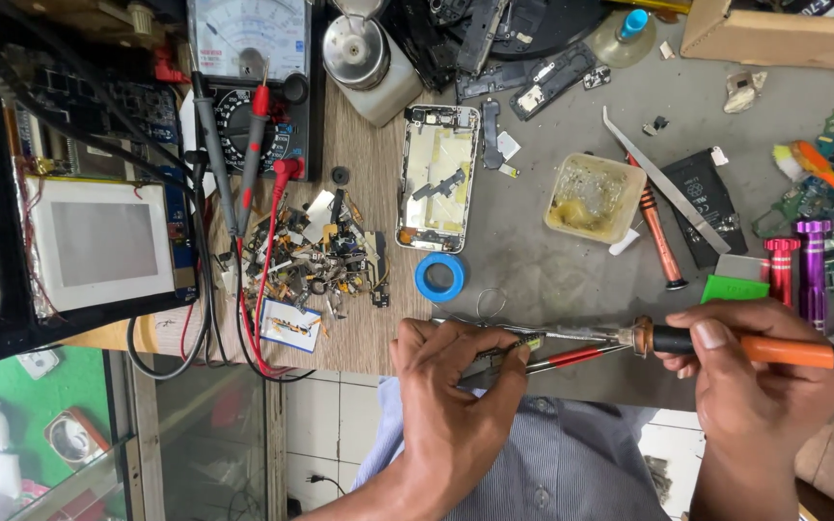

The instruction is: Soldering wires to a small electronic component on a repair bench

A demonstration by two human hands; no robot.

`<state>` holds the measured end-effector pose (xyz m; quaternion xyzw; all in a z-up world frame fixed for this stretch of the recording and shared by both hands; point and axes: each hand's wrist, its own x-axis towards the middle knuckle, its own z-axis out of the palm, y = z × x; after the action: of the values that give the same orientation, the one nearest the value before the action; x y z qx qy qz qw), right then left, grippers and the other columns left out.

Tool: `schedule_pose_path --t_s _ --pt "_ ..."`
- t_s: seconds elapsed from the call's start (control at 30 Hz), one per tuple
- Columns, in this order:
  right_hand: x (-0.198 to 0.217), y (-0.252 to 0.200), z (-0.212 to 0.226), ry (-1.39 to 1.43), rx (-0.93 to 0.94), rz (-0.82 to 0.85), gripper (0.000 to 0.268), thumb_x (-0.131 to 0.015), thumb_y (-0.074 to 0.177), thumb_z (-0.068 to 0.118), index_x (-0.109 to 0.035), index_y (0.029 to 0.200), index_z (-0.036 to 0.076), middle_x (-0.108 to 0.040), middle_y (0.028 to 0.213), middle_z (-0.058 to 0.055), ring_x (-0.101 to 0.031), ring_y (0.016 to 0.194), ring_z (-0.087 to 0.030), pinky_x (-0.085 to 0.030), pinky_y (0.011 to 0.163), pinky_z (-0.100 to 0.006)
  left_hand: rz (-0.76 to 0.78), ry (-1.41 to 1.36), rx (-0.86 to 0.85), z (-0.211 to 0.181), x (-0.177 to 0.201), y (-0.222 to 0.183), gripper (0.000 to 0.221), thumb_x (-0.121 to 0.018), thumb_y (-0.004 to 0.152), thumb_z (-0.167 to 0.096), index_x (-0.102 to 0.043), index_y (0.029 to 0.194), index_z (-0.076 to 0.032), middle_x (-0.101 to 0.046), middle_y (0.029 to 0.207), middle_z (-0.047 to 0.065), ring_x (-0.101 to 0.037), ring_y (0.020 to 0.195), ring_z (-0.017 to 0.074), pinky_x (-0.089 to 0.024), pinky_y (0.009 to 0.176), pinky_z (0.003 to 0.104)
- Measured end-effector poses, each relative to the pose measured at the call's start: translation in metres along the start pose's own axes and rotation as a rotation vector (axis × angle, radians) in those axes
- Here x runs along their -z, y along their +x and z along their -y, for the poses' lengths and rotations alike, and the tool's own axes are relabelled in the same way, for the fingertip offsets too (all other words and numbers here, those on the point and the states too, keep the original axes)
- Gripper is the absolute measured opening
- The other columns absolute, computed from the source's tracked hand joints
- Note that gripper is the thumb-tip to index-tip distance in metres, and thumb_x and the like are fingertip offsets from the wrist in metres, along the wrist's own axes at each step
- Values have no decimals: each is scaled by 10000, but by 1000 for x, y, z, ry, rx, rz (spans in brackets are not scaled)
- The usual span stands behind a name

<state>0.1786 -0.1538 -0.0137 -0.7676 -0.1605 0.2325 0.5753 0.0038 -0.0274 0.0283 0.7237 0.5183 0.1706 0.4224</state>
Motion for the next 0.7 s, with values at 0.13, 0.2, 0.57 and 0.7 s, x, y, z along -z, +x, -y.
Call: schedule_pose_path --t_s 0.13,0.2,0.57,0.7 --pt "-3 1 2 -28 35 -35 212 -608 991 87 -620 994 -124 -634 900 -231 -548 559 -234 -489 489 -295 13 -1 14 1 0 1 83 -766 802 -299 -821 854 -266 -640 705 -116 -475 874 165 -346 836 352" --pt "-4 1 2 -42 42 -52 203 -604 988 51 -610 1001 -151 -627 908 -259 -540 549 -256 -479 468 -314 19 8 4 2 0 1 87 -770 801 -306 -819 859 -264 -635 705 -114 -469 862 168 -345 837 362" --pt "-4 -1 0 -48 53 -66 198 -598 996 49 -601 981 -149 -625 895 -255 -543 580 -242 -473 470 -314 36 11 50 1 -1 0 90 -759 813 -341 -818 851 -285 -592 679 -123 -452 865 157 -314 843 362" --pt "0 -1 -3 -49 32 -44 196 -581 992 44 -596 997 -152 -625 907 -264 -548 568 -263 -495 481 -328 32 36 49 0 -2 1 81 -752 808 -339 -813 834 -292 -606 684 -123 -454 857 160 -316 834 364"
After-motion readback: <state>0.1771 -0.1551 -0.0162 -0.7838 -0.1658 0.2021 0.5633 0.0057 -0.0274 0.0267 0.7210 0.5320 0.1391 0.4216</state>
